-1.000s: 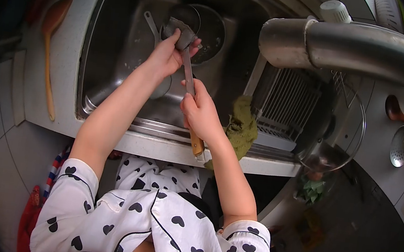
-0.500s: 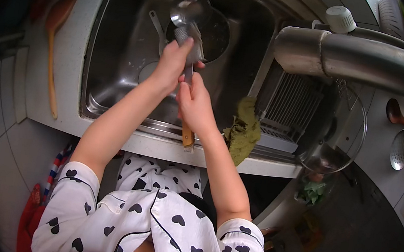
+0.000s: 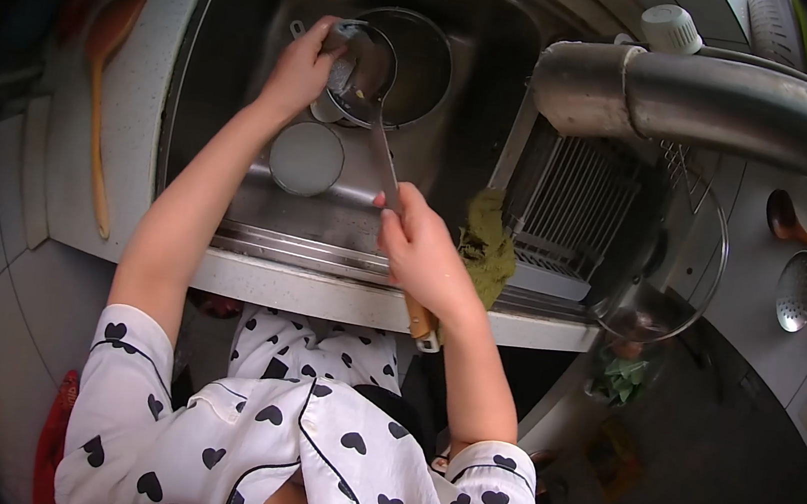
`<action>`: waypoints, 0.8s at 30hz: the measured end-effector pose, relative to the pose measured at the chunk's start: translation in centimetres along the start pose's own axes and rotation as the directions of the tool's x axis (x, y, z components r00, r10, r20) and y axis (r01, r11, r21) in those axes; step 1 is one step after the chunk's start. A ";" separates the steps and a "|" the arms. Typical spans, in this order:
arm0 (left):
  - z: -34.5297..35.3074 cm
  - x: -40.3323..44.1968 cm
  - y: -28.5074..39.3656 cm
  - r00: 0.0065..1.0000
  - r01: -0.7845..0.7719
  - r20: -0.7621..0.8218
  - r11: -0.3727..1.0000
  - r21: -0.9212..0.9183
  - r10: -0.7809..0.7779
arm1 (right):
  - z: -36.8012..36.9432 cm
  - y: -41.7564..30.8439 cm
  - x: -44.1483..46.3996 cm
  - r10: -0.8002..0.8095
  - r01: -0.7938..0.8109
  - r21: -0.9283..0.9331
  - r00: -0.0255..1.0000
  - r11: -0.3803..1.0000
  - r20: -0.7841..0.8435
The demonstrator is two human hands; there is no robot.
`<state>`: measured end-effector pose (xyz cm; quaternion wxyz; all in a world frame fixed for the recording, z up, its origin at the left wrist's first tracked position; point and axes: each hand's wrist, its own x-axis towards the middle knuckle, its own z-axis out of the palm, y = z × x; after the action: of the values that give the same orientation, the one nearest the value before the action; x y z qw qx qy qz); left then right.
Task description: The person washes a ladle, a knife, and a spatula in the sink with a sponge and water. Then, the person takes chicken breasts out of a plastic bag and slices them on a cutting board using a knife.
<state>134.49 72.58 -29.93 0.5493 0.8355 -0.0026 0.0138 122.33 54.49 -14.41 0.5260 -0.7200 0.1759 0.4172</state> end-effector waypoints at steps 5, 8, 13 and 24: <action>-1.1 0.6 3.6 0.769 -0.635 0.378 0.687 0.353 0.516 | -1.6 -0.5 0.8 -0.204 0.149 -0.549 0.978 0.823 -0.040; -0.6 0.8 4.3 0.660 -0.750 0.480 0.541 0.380 0.578 | -1.6 -0.9 1.1 -0.288 0.174 -0.672 0.956 0.720 -0.060; -1.7 2.4 1.4 0.929 -0.346 0.207 0.920 0.182 0.308 | -1.8 -0.4 0.8 -0.312 0.214 -0.590 0.948 0.778 -0.067; 2.2 -1.8 3.0 0.629 0.616 0.551 -0.080 -0.783 -0.548 | 1.2 0.9 3.0 -0.083 0.073 0.200 0.995 0.977 0.045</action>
<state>132.65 69.31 -28.13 0.8761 0.2402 0.3334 -0.2520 122.97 55.82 -17.45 0.6154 -0.6590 0.1740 0.3958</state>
